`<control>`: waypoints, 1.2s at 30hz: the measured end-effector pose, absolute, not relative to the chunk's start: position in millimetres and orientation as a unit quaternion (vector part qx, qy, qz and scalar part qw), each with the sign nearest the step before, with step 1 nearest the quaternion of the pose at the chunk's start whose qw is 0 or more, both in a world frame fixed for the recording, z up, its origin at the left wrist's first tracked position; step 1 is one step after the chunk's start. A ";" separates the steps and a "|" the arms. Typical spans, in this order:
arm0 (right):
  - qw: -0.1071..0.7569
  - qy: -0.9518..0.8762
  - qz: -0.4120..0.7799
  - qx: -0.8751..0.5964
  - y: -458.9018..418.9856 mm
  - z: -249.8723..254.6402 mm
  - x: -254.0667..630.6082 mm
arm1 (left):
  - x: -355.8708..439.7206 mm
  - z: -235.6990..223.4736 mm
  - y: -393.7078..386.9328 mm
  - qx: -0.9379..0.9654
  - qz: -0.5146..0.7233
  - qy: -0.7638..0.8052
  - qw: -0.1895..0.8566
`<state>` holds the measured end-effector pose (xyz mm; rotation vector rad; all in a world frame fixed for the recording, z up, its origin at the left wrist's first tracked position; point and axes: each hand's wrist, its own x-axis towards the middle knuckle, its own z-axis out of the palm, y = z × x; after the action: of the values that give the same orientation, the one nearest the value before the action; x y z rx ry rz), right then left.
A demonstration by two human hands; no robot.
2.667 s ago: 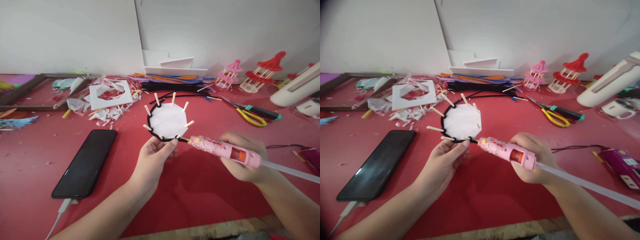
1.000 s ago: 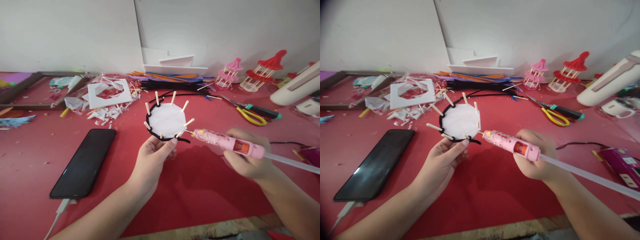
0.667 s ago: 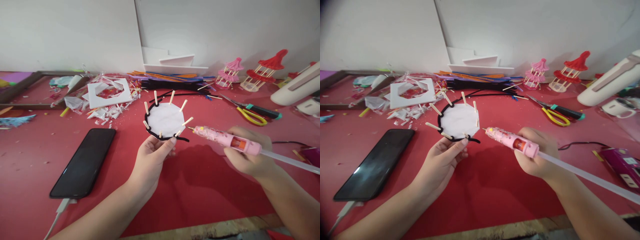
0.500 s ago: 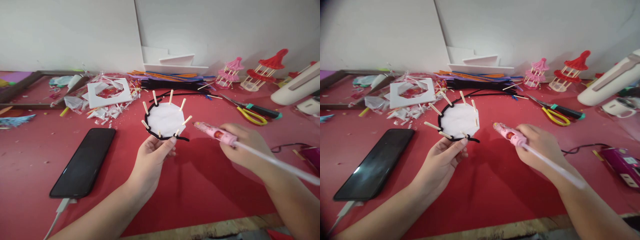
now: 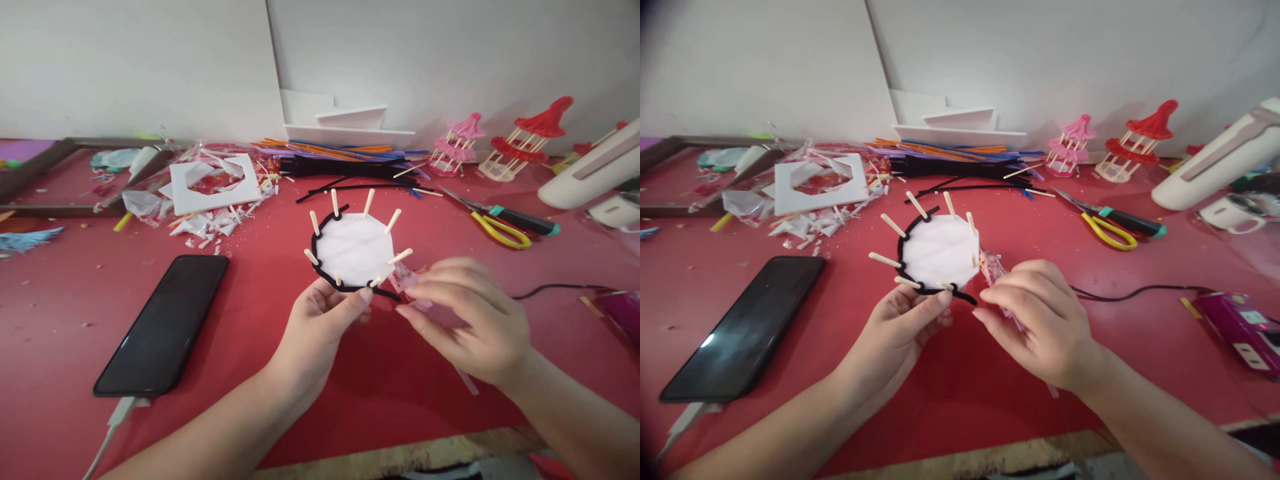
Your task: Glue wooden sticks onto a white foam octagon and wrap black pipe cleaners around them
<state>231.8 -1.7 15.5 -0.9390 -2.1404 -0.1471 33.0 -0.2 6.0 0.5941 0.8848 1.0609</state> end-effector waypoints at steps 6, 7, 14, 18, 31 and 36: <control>0.384 -0.845 -0.096 -0.360 -11.7 21.3 224.3 | 35.4 7.6 -3.1 0.269 0.468 0.398 0.742; 0.387 -0.839 -0.098 -0.370 -12.2 21.7 224.8 | 35.6 7.7 -3.5 0.273 0.466 0.392 0.744; 0.391 -0.805 -0.074 -0.440 -13.3 22.1 224.2 | 38.4 6.4 -5.0 0.261 0.469 0.369 0.759; 0.407 -0.795 -0.064 -0.445 -13.2 21.8 222.0 | 39.8 6.5 -4.2 0.249 0.474 0.360 0.764; 0.422 -0.775 -0.048 -0.467 -11.3 18.0 219.8 | 39.9 5.3 -3.9 0.259 0.444 0.386 0.767; 0.427 -0.764 -0.029 -0.483 -11.0 18.3 218.5 | 40.5 6.0 -3.6 0.271 0.455 0.388 0.755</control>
<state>218.5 -11.0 18.3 -1.2069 -1.9088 -0.0713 40.5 -3.6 6.0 0.5901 0.8457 0.9920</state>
